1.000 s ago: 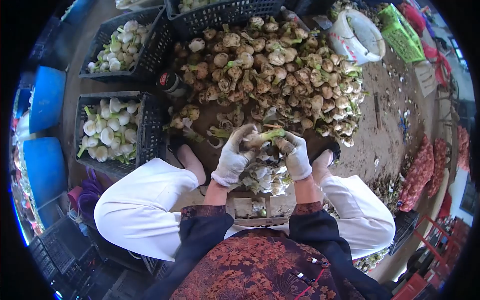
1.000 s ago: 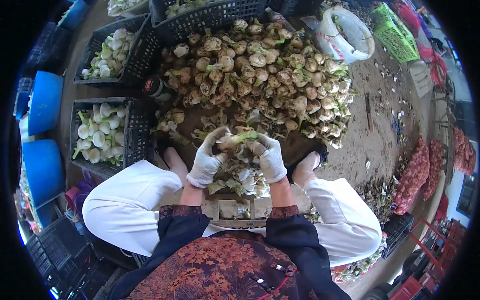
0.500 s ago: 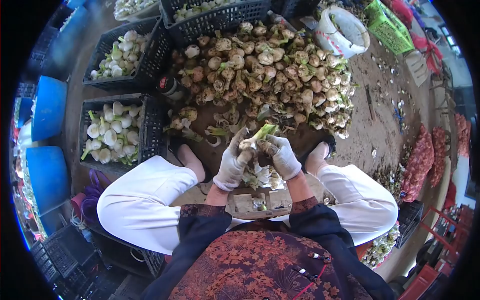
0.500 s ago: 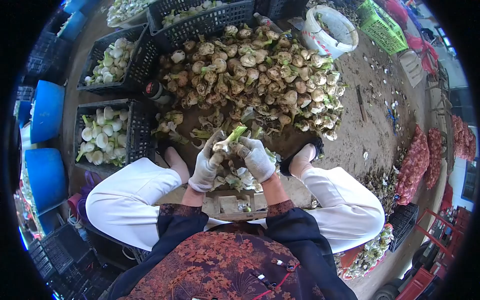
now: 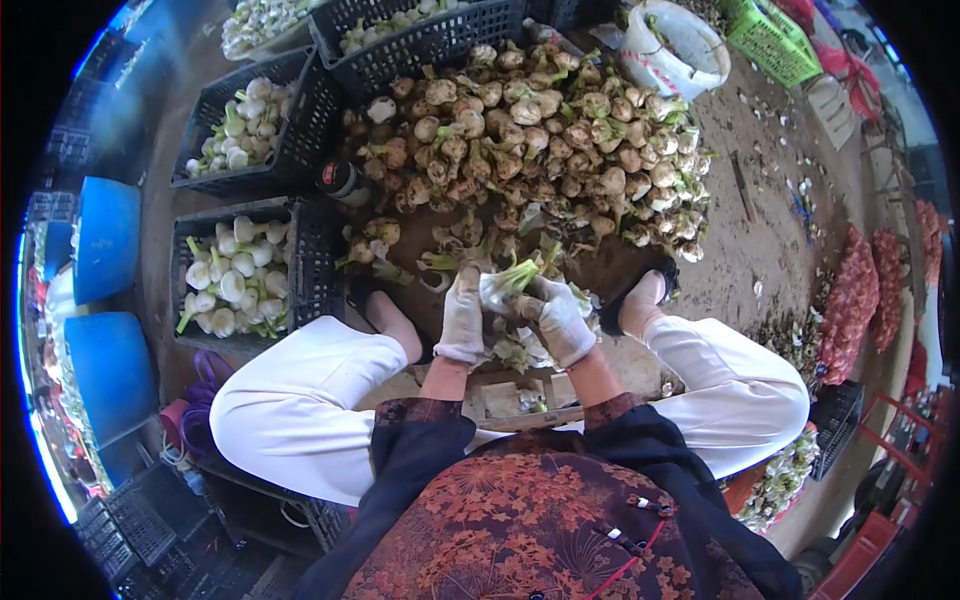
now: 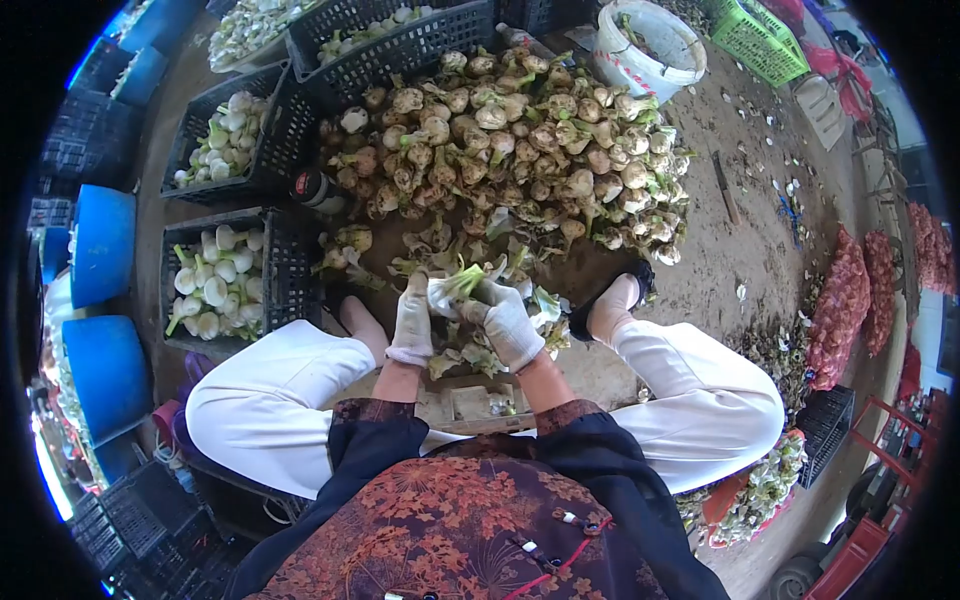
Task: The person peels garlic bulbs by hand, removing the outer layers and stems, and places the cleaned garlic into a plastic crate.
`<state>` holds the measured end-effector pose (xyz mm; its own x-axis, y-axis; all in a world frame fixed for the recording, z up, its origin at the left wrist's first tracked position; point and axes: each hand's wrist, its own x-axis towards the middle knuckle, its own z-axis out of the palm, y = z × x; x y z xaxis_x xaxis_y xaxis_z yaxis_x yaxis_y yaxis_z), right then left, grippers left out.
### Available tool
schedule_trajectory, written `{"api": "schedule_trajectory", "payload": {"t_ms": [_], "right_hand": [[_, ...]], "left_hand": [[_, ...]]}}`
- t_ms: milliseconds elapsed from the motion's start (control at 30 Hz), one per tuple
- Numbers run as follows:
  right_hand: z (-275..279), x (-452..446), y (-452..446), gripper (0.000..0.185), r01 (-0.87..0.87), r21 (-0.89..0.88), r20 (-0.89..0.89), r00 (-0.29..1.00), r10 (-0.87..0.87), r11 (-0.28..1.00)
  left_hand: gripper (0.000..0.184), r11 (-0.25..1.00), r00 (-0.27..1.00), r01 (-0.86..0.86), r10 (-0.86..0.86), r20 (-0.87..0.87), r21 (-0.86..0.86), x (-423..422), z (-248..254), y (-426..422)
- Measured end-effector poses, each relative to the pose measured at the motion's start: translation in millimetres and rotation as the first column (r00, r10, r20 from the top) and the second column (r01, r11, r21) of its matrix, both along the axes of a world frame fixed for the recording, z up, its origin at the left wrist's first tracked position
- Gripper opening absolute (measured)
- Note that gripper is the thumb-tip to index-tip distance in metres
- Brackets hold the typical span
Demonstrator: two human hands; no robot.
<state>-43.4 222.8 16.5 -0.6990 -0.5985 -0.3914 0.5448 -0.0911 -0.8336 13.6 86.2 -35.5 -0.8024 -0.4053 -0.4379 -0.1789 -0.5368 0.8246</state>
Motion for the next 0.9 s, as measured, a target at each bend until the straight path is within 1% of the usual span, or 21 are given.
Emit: {"api": "schedule_trajectory", "payload": {"t_ms": [67, 100, 133, 167, 200, 267, 333, 400, 433, 467, 533, 567, 600, 667, 700, 733, 767, 800, 833, 867, 900], "right_hand": [[4.0, 3.9, 1.9, 0.03, 0.012, 0.012, 0.008, 1.0, -0.012, 1.0], [6.9, 5.5, 3.3, 0.03, 0.042, 0.061, 0.032, 0.999, -0.044, 0.997], [8.1, 7.3, 4.5, 0.029, 0.072, 0.112, 0.057, 0.995, -0.079, 0.991], [7.7, 7.6, 5.2, 0.029, 0.075, 0.112, 0.058, 0.995, -0.082, 0.991], [7.2, 6.9, 6.1, 0.028, 0.032, 0.145, 0.009, 0.999, -0.034, 0.989], [3.6, 7.6, 11.7, 0.028, -0.004, 0.181, -0.035, 0.999, 0.011, 0.983], [0.3, 5.3, 16.5, 0.028, 0.085, -0.035, 0.179, 0.981, -0.078, 0.996], [-1.2, 2.6, 16.1, 0.029, 0.118, -0.015, 0.122, 0.986, -0.115, 0.993], [-0.7, 1.4, 18.2, 0.029, 0.092, -0.018, 0.117, 0.989, -0.089, 0.996], [-0.2, 1.3, 20.1, 0.03, 0.064, -0.021, 0.113, 0.992, -0.061, 0.998], [4.1, 1.0, 22.9, 0.031, 0.05, -0.066, 0.166, 0.985, -0.039, 0.997], [5.6, -0.6, 24.5, 0.032, 0.042, -0.107, 0.212, 0.977, -0.018, 0.993], [3.9, -0.3, 27.9, 0.032, 0.046, -0.105, 0.21, 0.977, -0.023, 0.993], [-1.3, 3.1, 34.1, 0.031, 0.084, -0.17, 0.293, 0.956, -0.031, 0.982], [5.8, 2.1, 32.9, 0.031, 0.086, -0.169, 0.292, 0.956, -0.034, 0.982], [18.7, -0.3, 30.0, 0.03, 0.027, -0.002, 0.127, 0.992, -0.027, 1.0], [25.7, -2.4, 27.5, 0.029, -0.003, 0.175, -0.037, 0.999, 0.01, 0.985], [25.5, -2.3, 24.4, 0.029, 0.002, 0.179, -0.037, 0.999, 0.005, 0.984], [25.1, -0.6, 19.3, 0.029, 0.026, 0.231, -0.204, 0.979, 0.022, 0.973], [24.4, 2.0, 13.9, 0.028, 0.058, 0.275, -0.363, 0.931, 0.048, 0.96], [18.3, 7.0, 9.5, 0.026, 0.099, 0.346, -0.252, 0.968, -0.009, 0.933]], "left_hand": [[0.046, 0.928, 0.995, 0.017, -0.051, 0.082, 0.372, 1.6, 1.6, -3.9], [0.05, 0.912, 0.995, 0.003, -0.043, 0.089, 0.411, 2.1, 13.1, -2.3], [0.05, 0.911, 0.995, 0.003, -0.044, 0.091, 0.412, 2.9, 7.3, -0.6], [0.05, 0.947, 0.996, -0.003, -0.025, 0.082, 0.321, 2.6, -2.3, 0.9], [0.05, 0.974, 0.998, -0.008, -0.008, 0.07, 0.228, 0.2, -0.5, 2.6], [0.049, 0.98, 0.998, -0.004, -0.007, 0.056, 0.2, 2.4, 5.0, 6.5], [0.048, 0.986, 0.999, -0.005, -0.001, 0.036, 0.167, 3.9, 10.5, 6.3], [0.043, 0.995, 0.981, -0.005, -0.014, -0.193, -0.098, 5.3, 18.4, 5.4], [0.043, 0.991, 0.976, 0.1, -0.114, -0.184, -0.087, 7.2, 29.6, 7.2], [0.043, 0.991, 0.977, 0.1, -0.115, -0.181, -0.088, 9.3, 31.5, 7.8], [0.04, 0.947, 0.946, 0.322, -0.322, -0.042, 0.001, 12.8, 33.4, 6.8], [0.038, 0.98, 0.969, 0.2, -0.194, -0.154, 0.018, 9.4, 26.2, 9.9], [0.038, 0.979, 0.968, 0.204, -0.198, -0.155, 0.02, 8.3, 28.3, 10.4], [0.035, 0.945, 0.982, 0.135, -0.088, -0.166, 0.297, 8.3, 32.4, 11.8], [0.033, 0.98, 0.991, 0.113, -0.099, -0.093, 0.165, 7.8, 32.0, 14.0], [0.033, 0.979, 0.99, 0.116, -0.102, -0.094, 0.165, 7.4, 32.8, 14.7], [0.031, 0.965, 0.987, 0.13, -0.149, -0.067, -0.229, 6.9, 33.4, 15.9], [0.03, 0.8, 0.983, 0.135, -0.183, -0.023, -0.584, 5.9, 37.4, 18.1], [0.03, 0.69, 0.978, 0.161, -0.205, 0.023, -0.706, 5.8, 48.2, 18.4], [0.03, 0.69, 0.977, 0.166, -0.211, 0.025, -0.705, 5.5, 45.9, 21.7], [0.027, 0.739, 0.989, 0.089, -0.145, -0.029, -0.668, 5.1, 40.5, 25.0]]}}
